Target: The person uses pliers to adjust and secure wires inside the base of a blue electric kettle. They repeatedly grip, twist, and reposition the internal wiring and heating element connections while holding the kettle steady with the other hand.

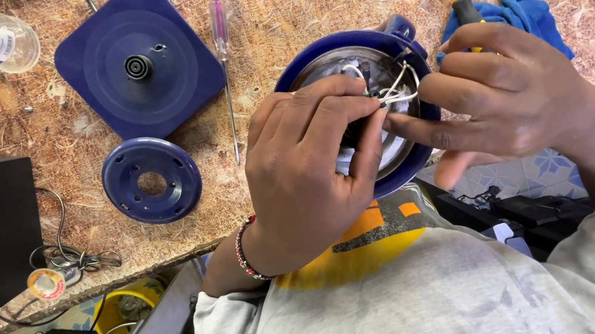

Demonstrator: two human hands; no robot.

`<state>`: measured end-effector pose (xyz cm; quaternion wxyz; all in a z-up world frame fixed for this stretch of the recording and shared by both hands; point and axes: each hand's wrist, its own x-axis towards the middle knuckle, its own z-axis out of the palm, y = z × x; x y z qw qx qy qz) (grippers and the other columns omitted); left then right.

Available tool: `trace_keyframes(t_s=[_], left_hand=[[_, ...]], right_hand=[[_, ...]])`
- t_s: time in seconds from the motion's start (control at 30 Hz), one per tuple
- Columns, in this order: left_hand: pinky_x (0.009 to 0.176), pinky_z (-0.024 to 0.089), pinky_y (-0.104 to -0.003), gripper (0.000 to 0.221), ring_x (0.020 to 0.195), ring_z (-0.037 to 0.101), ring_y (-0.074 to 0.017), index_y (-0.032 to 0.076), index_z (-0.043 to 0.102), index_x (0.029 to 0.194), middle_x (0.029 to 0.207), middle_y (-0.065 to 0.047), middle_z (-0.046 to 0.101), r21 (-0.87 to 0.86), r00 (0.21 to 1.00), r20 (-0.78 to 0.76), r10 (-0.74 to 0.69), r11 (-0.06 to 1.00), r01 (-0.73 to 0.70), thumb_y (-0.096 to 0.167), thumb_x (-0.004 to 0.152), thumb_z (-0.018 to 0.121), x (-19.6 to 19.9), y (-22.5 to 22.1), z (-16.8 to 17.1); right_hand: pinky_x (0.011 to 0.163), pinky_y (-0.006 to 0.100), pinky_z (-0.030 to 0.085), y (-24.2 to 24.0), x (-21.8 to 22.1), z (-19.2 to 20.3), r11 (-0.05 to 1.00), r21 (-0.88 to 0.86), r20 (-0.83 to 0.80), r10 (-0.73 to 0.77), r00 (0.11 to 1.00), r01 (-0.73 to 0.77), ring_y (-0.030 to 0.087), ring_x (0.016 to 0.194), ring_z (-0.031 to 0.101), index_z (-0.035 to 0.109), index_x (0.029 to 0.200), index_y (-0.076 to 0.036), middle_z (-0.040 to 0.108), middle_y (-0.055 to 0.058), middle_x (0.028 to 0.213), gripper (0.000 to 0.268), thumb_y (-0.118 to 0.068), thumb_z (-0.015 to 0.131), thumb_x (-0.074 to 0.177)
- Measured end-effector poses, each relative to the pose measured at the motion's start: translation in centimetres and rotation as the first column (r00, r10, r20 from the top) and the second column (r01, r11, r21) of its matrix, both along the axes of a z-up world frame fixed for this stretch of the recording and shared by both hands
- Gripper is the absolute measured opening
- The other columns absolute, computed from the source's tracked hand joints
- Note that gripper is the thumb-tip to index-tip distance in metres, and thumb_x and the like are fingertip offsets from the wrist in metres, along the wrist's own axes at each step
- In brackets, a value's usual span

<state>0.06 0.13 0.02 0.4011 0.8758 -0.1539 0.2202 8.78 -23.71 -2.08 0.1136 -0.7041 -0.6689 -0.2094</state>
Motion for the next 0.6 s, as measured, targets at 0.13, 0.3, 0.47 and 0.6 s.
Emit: trace_keyframes(t_s=[0.13,0.3,0.47,0.6], left_hand=[[0.092,0.050,-0.039,0.004,0.094,0.073,-0.0238,0.008,0.069,0.099,0.109,-0.007,0.073,-0.003,1.000,0.004,0.003,1.000,-0.003,0.010,0.097,0.072,0.0,0.0,0.0],[0.092,0.051,-0.040,0.004,0.095,0.073,-0.0249,0.007,0.069,0.101,0.110,-0.008,0.073,-0.023,1.000,0.001,-0.013,1.000,0.013,0.009,0.098,0.072,0.0,0.1,-0.2],[0.090,0.051,-0.040,0.004,0.094,0.072,-0.0251,0.006,0.069,0.099,0.108,-0.009,0.072,-0.030,1.000,0.022,-0.017,0.999,0.017,0.008,0.098,0.072,0.0,0.1,-0.2],[0.090,0.052,-0.040,0.003,0.096,0.073,-0.0243,0.006,0.069,0.099,0.107,-0.008,0.072,-0.024,0.999,0.029,-0.021,0.999,0.021,0.008,0.099,0.070,0.1,0.0,-0.2]], right_hand=[[0.075,0.042,0.056,0.4,0.2,0.9,0.999,-0.034,0.093,0.027,0.995,-0.024,0.025,0.091,0.054,0.073,0.119,-0.010,0.059,0.011,0.101,0.072,-0.069,0.034,0.104],[0.076,0.037,0.057,0.9,-0.2,1.8,0.993,-0.106,0.196,-0.021,0.980,0.042,0.021,0.085,0.062,0.074,0.110,-0.012,0.056,0.010,0.101,0.062,-0.060,0.035,0.108],[0.072,0.040,0.057,0.3,0.2,1.5,0.996,-0.076,0.136,0.063,0.989,-0.053,0.025,0.085,0.063,0.077,0.113,-0.009,0.061,0.011,0.099,0.067,-0.062,0.036,0.107],[0.071,0.038,0.056,0.3,-0.1,1.5,0.993,-0.119,0.206,0.045,0.978,-0.021,0.023,0.082,0.061,0.076,0.121,-0.008,0.057,0.012,0.101,0.066,-0.064,0.041,0.108]])
